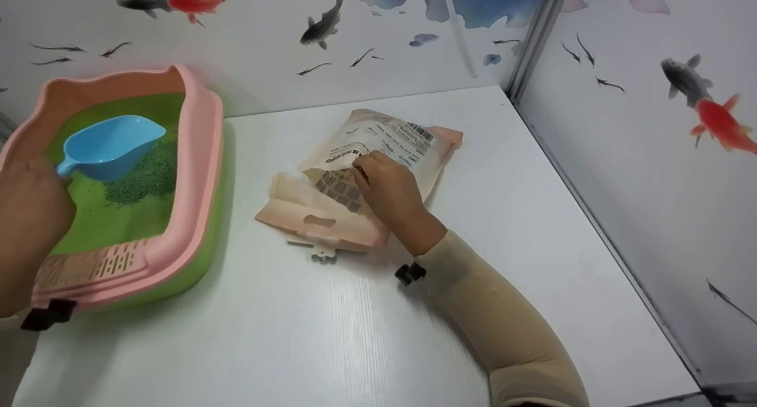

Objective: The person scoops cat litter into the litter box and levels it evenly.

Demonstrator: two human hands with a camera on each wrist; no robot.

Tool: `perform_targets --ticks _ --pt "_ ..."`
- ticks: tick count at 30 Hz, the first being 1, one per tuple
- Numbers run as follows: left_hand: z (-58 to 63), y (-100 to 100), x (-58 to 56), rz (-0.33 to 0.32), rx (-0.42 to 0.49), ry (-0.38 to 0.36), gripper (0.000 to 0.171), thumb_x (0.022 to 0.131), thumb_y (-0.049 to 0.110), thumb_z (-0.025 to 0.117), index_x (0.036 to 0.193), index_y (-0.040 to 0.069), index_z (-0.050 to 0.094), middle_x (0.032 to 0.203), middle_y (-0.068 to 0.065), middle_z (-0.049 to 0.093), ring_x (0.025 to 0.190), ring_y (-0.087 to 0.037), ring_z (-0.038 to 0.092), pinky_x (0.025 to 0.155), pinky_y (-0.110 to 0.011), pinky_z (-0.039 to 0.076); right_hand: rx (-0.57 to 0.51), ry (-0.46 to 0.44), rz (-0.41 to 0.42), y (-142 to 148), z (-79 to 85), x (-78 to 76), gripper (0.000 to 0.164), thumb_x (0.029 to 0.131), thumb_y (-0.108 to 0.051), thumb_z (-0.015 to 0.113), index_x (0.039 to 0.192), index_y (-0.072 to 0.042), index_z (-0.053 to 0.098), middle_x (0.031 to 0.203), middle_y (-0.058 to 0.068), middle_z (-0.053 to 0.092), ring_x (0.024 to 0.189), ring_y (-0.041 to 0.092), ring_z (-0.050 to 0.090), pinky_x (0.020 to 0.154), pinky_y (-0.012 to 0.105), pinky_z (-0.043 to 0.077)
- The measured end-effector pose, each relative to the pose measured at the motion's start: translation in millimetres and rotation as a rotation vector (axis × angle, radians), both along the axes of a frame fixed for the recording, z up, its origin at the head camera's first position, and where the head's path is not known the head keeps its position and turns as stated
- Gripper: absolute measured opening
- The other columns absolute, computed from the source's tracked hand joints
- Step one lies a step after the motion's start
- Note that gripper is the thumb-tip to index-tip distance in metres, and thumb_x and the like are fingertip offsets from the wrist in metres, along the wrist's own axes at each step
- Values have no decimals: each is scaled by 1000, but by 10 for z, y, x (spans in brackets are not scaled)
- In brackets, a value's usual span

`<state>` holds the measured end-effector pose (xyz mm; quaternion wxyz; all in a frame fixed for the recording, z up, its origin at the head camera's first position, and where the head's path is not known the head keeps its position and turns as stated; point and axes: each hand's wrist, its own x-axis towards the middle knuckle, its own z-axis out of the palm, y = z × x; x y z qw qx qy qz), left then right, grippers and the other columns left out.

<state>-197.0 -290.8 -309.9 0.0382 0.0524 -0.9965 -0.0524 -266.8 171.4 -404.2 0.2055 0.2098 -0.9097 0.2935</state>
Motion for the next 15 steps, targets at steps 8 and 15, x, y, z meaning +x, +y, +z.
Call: perform_targets --ticks 8,15 --pt "-8 289 110 -8 131 75 31 109 7 43 122 -21 46 102 -32 48 95 -46 45 87 -61 47 -4 -10 -1 -8 8 9 19 99 -19 72 110 -4 77 100 9 75 84 20 64 71 30 53" --pt "-90 516 227 -68 141 185 27 107 5 48 116 -20 49 95 -30 49 88 -44 47 78 -58 47 -9 30 18 0 -9 16 16 99 -16 72 106 -3 77 97 10 74 80 20 63 69 30 53"
